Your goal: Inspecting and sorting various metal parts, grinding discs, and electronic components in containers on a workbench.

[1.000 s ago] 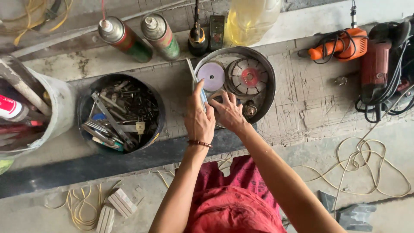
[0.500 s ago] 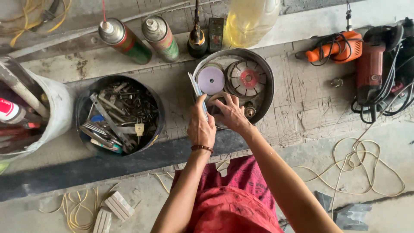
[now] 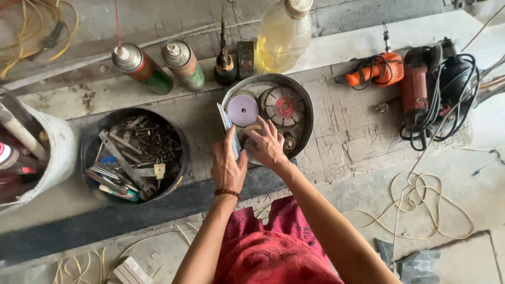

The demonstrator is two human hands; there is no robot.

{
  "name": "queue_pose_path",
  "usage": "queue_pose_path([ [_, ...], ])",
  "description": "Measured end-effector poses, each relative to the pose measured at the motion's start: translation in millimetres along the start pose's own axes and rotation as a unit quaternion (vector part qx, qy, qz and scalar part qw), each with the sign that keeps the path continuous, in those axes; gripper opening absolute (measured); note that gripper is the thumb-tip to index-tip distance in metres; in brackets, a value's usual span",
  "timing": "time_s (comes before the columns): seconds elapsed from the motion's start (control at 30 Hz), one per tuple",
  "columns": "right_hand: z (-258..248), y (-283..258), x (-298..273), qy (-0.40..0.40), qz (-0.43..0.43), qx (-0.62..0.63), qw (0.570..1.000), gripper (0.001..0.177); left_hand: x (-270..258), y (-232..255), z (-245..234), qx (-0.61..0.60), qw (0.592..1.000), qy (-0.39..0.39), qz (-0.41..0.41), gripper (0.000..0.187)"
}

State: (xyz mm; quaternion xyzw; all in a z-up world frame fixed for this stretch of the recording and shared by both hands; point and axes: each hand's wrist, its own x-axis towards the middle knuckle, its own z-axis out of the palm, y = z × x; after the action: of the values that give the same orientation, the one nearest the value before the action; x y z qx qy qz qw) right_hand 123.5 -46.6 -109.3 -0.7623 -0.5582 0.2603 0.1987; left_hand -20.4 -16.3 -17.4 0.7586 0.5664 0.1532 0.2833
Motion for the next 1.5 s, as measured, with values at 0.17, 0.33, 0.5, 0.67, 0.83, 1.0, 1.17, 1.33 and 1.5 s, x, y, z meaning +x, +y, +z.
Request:
queue_pose_path([
  [0.17, -23, 5, -22, 0.061, 0.005, 0.064, 0.996, 0.058, -4, 8, -9, -0.051, 0.994, 0.079, 0.060, 0.068],
  [0.33, -53, 12, -43, 0.130, -0.080, 0.100, 0.983, 0.045, -8, -2, 1, -0.127, 0.979, 0.155, 0.035, 0.053],
  [0.5, -66, 33, -42, 0.110, 0.062, 0.154, 0.980, 0.023, 4, -46, 51, -0.169, 0.961, 0.197, -0.098, 0.036],
  [0.67, -53, 54, -39, 0.132, 0.059, 0.141, 0.979, 0.022, -11, -61, 65, -0.185, 0.954, 0.208, -0.113, 0.030],
  [0.83, -60, 58, -38, 0.169, -0.020, 0.185, 0.968, 0.033, -19, -60, 83, -0.130, 0.961, 0.126, -0.211, 0.029],
  [1.0, -50, 105, -16, 0.221, -0.061, 0.081, 0.970, 0.036, -16, -90, 123, -0.059, 0.966, 0.158, -0.196, 0.034],
  [1.17, -46, 158, 6, 0.244, 0.036, 0.018, 0.969, 0.075, -7, -113, 172, -0.029, 0.964, 0.148, -0.218, 0.029],
  [1.33, -7, 231, 33, 0.136, 0.096, 0.084, 0.982, 0.080, -4, -92, 178, -0.059, 0.964, 0.149, -0.214, 0.031],
  [1.5, -27, 195, 23, 0.026, 0.276, 0.213, 0.937, 0.049, -6, -62, 160, -0.085, 0.933, 0.102, -0.333, 0.026],
])
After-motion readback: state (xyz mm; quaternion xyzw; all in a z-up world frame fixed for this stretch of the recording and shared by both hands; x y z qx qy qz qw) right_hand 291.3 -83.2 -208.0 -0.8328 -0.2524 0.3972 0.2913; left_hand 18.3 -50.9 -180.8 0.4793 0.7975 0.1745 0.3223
